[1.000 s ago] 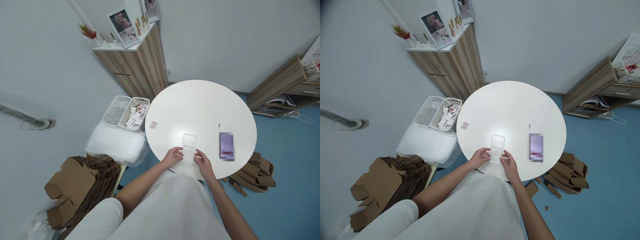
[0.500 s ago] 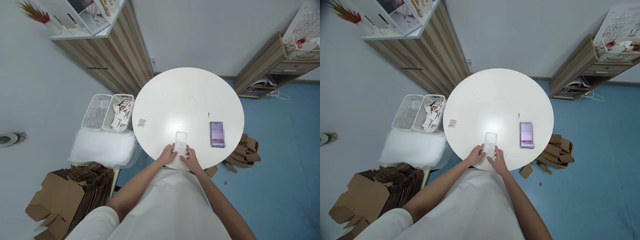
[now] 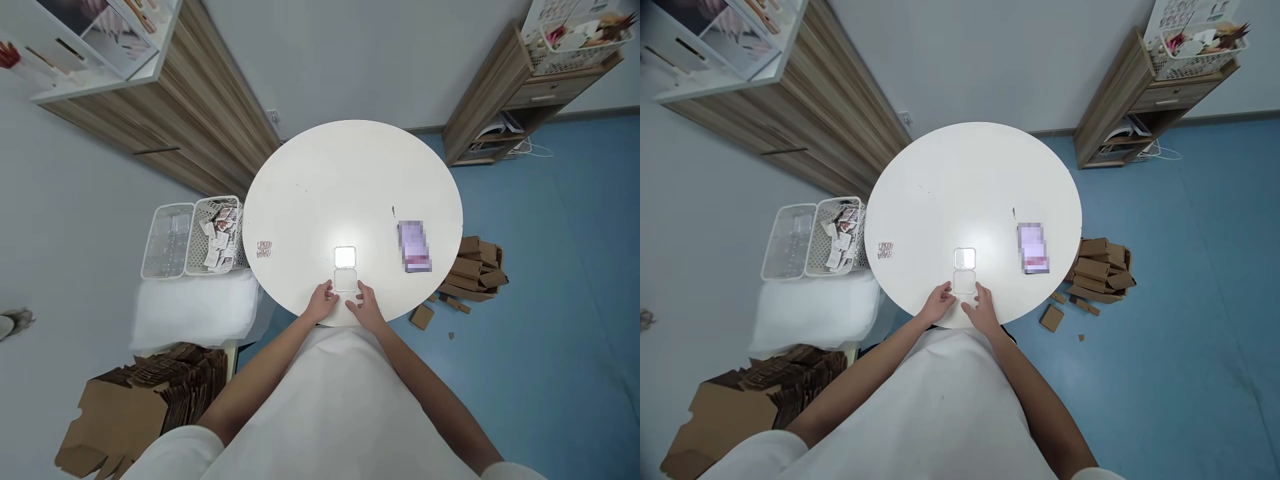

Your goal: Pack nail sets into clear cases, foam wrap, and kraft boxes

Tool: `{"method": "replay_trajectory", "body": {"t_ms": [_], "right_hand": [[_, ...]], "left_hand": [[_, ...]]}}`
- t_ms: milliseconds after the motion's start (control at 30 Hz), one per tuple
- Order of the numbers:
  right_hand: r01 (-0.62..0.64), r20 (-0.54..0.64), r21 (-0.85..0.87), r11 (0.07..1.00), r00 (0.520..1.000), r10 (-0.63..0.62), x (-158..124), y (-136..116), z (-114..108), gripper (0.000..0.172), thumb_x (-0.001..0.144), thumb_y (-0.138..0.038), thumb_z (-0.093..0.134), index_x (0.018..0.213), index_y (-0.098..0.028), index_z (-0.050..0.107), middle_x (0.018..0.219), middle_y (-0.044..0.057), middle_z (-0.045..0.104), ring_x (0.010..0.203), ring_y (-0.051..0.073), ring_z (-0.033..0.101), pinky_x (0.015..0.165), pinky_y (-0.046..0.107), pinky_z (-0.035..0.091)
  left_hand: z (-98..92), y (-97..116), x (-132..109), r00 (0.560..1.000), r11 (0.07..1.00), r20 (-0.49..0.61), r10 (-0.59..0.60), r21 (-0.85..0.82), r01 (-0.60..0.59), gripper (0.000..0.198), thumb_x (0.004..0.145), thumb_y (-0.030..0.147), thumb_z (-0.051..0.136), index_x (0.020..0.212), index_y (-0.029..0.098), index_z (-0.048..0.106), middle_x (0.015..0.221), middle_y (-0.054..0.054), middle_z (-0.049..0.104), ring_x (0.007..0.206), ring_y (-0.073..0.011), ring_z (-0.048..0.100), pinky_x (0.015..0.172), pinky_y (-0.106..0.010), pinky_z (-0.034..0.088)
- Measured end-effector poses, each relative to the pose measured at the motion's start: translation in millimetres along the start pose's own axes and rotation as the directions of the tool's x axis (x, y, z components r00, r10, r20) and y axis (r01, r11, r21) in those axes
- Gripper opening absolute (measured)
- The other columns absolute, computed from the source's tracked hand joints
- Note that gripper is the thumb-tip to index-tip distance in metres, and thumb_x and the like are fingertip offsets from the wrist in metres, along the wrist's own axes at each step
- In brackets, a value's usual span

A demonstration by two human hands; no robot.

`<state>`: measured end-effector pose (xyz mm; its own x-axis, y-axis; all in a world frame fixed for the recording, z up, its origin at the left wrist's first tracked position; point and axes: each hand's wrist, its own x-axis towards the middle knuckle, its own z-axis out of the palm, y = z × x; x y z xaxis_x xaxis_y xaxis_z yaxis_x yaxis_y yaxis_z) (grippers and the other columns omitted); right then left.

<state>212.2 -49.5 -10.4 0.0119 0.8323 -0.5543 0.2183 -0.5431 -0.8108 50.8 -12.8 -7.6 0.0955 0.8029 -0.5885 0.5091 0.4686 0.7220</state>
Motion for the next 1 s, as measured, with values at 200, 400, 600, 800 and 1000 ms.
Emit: {"method": "replay_trajectory", "body": {"t_ms": [200,400,600,800,1000], "right_hand": [[0.046,0.010,0.108,0.993,0.999,-0.048,4,3,-1,0.063,0.070,-0.037,0.055,0.128,-0.027,0.033,0.130,0.006,0.034,0.111,0.019,0.046,0.091,0.035,0.043],[0.098,0.030,0.113,0.989,0.994,-0.102,13,-1,-4,0.065,0.070,-0.036,0.056,0.130,-0.025,0.033,0.139,0.007,0.027,0.120,0.022,0.039,0.097,0.038,0.037],[0.124,0.043,0.120,0.985,0.991,-0.130,13,4,-2,0.067,0.070,-0.036,0.057,0.131,-0.027,0.031,0.143,0.005,0.021,0.124,0.022,0.035,0.100,0.040,0.033],[0.118,0.050,0.092,0.989,0.991,-0.123,15,6,2,0.069,0.070,-0.037,0.057,0.132,-0.028,0.029,0.143,0.003,0.021,0.128,0.022,0.028,0.103,0.041,0.029],[0.096,0.013,0.087,0.992,0.995,-0.097,14,3,3,0.068,0.070,-0.037,0.057,0.131,-0.030,0.030,0.143,0.003,0.021,0.123,0.022,0.036,0.099,0.040,0.034]], "left_hand": [[2.3,6,2,1.000,0.995,0.012,-0.015,-0.095,0.016,0.047,0.071,0.026,0.059,0.116,0.017,0.049,0.118,-0.009,0.050,0.094,-0.0163,0.053,0.087,-0.029,0.039],[-1.5,21,10,1.000,0.998,-0.002,-0.016,-0.054,0.016,0.050,0.069,0.025,0.058,0.117,0.016,0.048,0.119,-0.010,0.048,0.099,-0.0183,0.051,0.085,-0.028,0.039],[-1.3,22,10,1.000,1.000,-0.009,-0.011,-0.022,0.011,0.055,0.068,0.024,0.059,0.121,0.019,0.045,0.119,-0.009,0.048,0.099,-0.0190,0.051,0.084,-0.030,0.039],[-4.9,21,15,1.000,1.000,0.003,-0.021,0.017,0.021,0.048,0.069,0.023,0.057,0.117,0.020,0.048,0.118,-0.007,0.047,0.098,-0.0172,0.050,0.086,-0.028,0.039],[-9.9,18,17,0.999,1.000,0.053,-0.006,0.006,0.006,0.046,0.072,0.023,0.056,0.117,0.022,0.047,0.118,-0.007,0.047,0.099,-0.0171,0.050,0.086,-0.028,0.039]]}}
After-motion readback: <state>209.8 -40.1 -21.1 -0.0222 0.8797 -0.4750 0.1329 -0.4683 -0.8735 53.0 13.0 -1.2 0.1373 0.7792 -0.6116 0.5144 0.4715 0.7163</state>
